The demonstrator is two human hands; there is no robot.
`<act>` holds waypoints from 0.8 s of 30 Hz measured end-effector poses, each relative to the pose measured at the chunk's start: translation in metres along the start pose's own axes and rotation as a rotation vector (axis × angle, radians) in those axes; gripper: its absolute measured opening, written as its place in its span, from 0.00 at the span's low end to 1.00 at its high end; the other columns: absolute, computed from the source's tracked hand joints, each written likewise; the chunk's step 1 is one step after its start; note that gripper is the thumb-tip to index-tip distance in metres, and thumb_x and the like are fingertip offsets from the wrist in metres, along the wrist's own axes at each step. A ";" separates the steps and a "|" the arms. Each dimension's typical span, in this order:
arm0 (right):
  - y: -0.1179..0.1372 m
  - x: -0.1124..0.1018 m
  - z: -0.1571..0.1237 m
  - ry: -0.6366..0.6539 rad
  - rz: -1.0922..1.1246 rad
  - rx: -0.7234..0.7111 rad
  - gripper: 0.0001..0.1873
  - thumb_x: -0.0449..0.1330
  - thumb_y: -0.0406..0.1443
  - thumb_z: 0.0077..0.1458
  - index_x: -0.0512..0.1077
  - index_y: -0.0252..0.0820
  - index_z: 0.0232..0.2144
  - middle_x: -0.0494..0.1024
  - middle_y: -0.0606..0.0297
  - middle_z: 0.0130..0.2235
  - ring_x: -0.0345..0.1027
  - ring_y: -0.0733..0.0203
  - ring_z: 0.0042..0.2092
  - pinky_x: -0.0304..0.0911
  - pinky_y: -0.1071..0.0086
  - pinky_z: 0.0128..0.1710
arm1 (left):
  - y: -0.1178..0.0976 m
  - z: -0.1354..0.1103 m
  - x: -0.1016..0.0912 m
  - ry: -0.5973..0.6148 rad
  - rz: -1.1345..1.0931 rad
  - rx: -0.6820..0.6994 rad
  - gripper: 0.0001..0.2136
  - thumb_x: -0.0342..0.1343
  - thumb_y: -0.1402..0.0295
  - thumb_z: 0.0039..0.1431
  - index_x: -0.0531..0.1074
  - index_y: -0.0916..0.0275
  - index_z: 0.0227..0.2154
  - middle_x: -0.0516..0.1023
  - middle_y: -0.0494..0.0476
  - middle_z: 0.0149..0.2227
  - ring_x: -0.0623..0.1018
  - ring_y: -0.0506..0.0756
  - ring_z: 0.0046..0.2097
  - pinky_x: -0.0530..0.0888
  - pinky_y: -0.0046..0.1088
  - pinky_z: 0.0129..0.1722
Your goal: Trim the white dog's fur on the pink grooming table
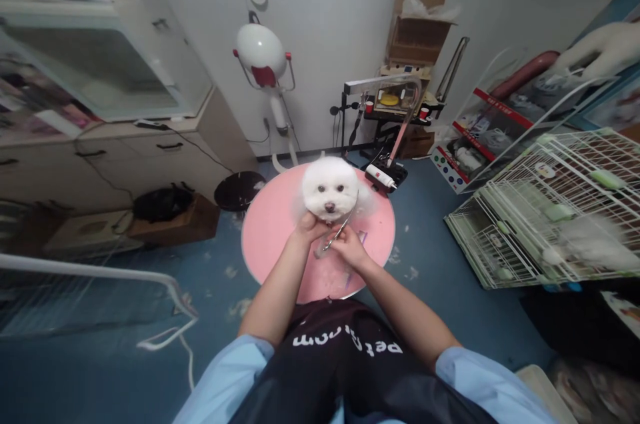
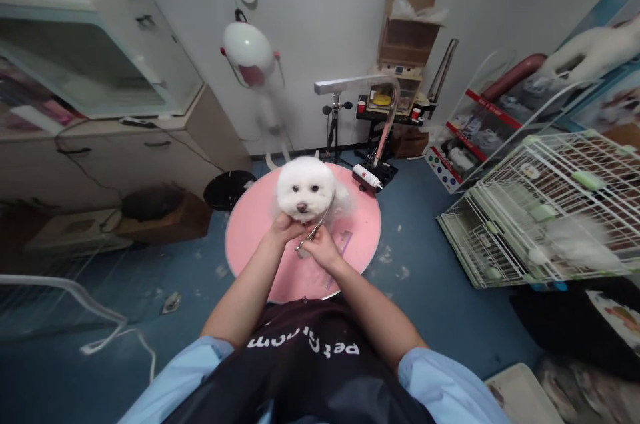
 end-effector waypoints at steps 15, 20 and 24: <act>0.015 -0.032 0.021 0.102 -0.048 0.072 0.25 0.71 0.34 0.34 0.65 0.45 0.35 0.76 0.74 0.29 0.74 0.63 0.32 0.72 0.65 0.39 | -0.002 -0.004 0.001 -0.082 -0.030 0.106 0.07 0.54 0.73 0.63 0.73 0.65 0.29 0.76 0.58 0.23 0.72 0.54 0.23 0.66 0.25 0.18; 0.030 -0.040 0.030 0.167 -0.075 0.077 0.22 0.71 0.33 0.34 0.67 0.43 0.34 0.78 0.72 0.27 0.74 0.62 0.32 0.72 0.65 0.39 | -0.001 -0.004 0.004 -0.024 -0.057 0.118 0.04 0.57 0.73 0.62 0.75 0.67 0.34 0.77 0.59 0.25 0.72 0.53 0.22 0.66 0.25 0.18; 0.036 -0.042 0.035 0.232 -0.068 0.106 0.24 0.73 0.34 0.32 0.67 0.43 0.32 0.79 0.71 0.28 0.74 0.63 0.31 0.72 0.67 0.36 | -0.001 -0.002 0.003 -0.011 -0.040 0.124 0.06 0.56 0.72 0.63 0.76 0.67 0.39 0.77 0.58 0.25 0.73 0.54 0.23 0.67 0.25 0.19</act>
Point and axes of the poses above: each hand's wrist, its own z-axis towards the middle knuckle, its own x-axis out of the palm, y = z × x, the point moved 5 cm from there along z, towards the middle knuckle
